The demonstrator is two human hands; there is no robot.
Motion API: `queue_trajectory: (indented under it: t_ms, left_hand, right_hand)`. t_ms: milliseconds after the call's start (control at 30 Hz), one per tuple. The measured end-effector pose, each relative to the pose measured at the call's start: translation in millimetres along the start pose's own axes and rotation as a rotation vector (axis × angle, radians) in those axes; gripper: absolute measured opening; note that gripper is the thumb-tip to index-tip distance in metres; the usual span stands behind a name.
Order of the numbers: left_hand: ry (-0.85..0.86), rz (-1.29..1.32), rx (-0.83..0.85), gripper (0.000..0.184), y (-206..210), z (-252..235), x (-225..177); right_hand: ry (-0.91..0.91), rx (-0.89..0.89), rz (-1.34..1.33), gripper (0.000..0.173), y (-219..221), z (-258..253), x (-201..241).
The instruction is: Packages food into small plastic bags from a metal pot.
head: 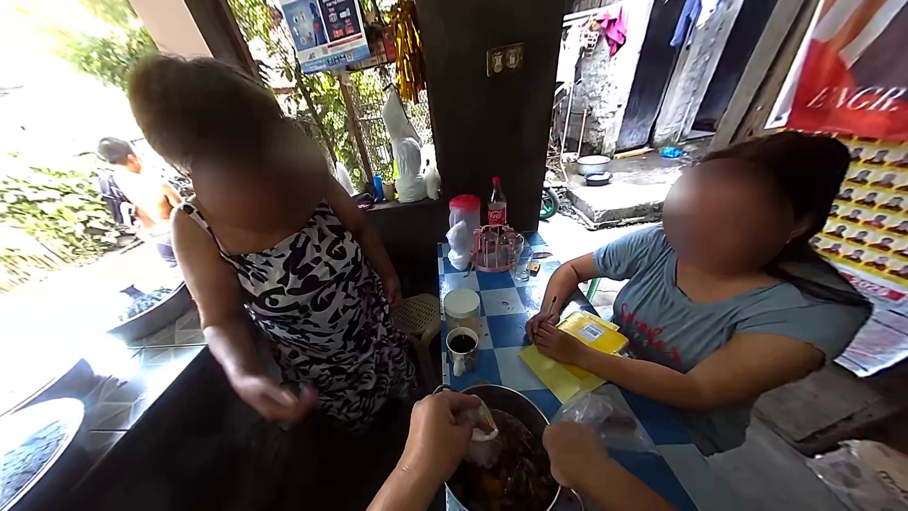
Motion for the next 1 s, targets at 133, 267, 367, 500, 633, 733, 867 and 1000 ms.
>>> queue_trajectory:
  t_ms: [133, 267, 367, 500, 633, 733, 867, 1000]
  left_hand:
    - [0.107, -0.119, 0.005, 0.027, -5.7, 0.8, -23.0]
    - [0.21, -0.179, -0.049, 0.024, -8.7, -0.1, -33.3]
    - [0.198, -0.283, 0.033, 0.023, -20.8, 3.7, -38.0]
    - [0.089, -0.544, 0.443, 0.034, -23.0, 14.0, -31.8]
    - [0.184, -0.477, 0.585, 0.033, -40.3, 25.6, -40.1]
    - [0.379, -0.372, 0.359, 0.02, -48.7, 22.2, -41.4]
    - [0.422, -0.329, 0.138, 0.019, -54.0, 11.9, -60.0]
    - [0.476, -0.337, 0.065, 0.018, -53.1, 6.9, -88.3]
  right_hand:
    - [-0.519, -0.252, -0.719, 0.038, -40.3, 19.8, 9.0]
    - [-0.55, -0.353, -0.809, 0.023, -75.7, 51.2, 25.1]
    - [-0.501, -0.367, -0.8, 0.019, -94.3, 66.9, 13.2]
    - [-0.503, -0.199, -0.973, 0.012, -99.4, 70.4, 0.4]
    - [-0.468, -0.188, -1.082, 0.01, -97.3, 58.2, -10.9]
    - [-0.51, -0.219, -1.179, 0.006, -93.7, 53.6, -22.5]
    - [-0.712, 0.008, -1.301, 0.017, -87.3, 61.2, -18.0]
    - [-0.857, 0.136, -1.2, 0.028, -78.5, 69.5, 8.6]
Point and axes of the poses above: each hand's wrist, its own z-axis away from the middle knuckle, its own y-axis out of the palm, x = y × z, the point moved 4 cm from there along -z, towards the middle knuckle, and after that the axes turned 14 degrees about y, right-handed, at the moved point
